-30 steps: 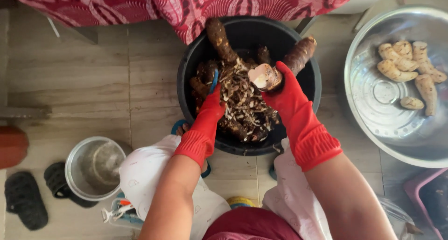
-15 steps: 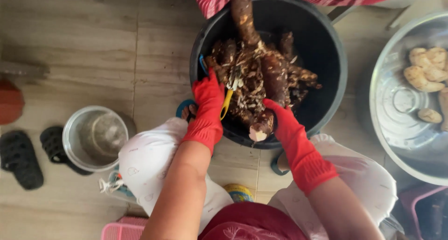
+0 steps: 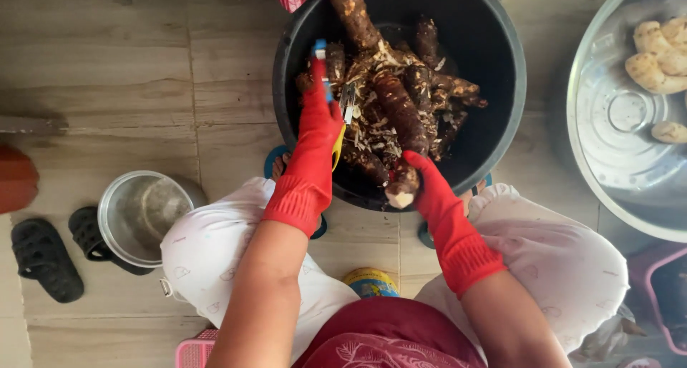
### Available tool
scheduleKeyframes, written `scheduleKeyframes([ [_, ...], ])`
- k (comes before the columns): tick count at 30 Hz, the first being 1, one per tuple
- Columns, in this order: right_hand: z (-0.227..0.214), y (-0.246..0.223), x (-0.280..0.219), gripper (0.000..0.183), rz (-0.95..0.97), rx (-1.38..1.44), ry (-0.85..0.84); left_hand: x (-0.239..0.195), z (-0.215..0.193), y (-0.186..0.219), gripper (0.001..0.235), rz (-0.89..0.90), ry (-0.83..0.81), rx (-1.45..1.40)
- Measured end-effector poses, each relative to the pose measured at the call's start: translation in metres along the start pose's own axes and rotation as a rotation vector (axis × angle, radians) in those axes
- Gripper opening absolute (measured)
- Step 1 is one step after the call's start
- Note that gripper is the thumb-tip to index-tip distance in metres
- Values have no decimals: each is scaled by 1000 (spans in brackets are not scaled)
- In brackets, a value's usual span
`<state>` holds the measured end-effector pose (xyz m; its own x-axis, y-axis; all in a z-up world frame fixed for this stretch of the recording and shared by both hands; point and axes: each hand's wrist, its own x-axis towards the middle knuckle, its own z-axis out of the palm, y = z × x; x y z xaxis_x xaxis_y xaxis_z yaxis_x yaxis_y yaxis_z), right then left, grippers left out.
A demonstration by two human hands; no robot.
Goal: The person sits on the floor and peels cassava roots using a peeler. They hold the cassava in one hand and scrape off the skin with the other, placing the peeled pieces into a metal bowl.
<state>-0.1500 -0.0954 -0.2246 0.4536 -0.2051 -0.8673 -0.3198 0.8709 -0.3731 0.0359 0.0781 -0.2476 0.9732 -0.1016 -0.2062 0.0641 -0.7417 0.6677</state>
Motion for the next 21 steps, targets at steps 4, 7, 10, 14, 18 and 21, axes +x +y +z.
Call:
scheduleKeyframes([
  [4, -1, -17, -42, 30, 78, 1, -51, -26, -13, 35, 79, 50, -229, -107],
  [7, -2, -10, -70, 65, -59, -82, 28, -33, 19, 14, 82, 14, -339, -697],
  [10, -25, 8, -48, 43, 79, 27, 88, -35, 58, -26, 66, -260, -509, -942],
  [14, -35, 20, -38, 48, 108, 50, 57, -52, 90, -59, 44, -423, -563, -870],
  [18, -27, 5, -51, 42, 213, 201, 61, -53, 99, -71, 48, -446, -605, -824],
  [21, -25, 0, -50, 54, 178, 263, 88, -66, 35, -4, 59, -309, -624, -414],
])
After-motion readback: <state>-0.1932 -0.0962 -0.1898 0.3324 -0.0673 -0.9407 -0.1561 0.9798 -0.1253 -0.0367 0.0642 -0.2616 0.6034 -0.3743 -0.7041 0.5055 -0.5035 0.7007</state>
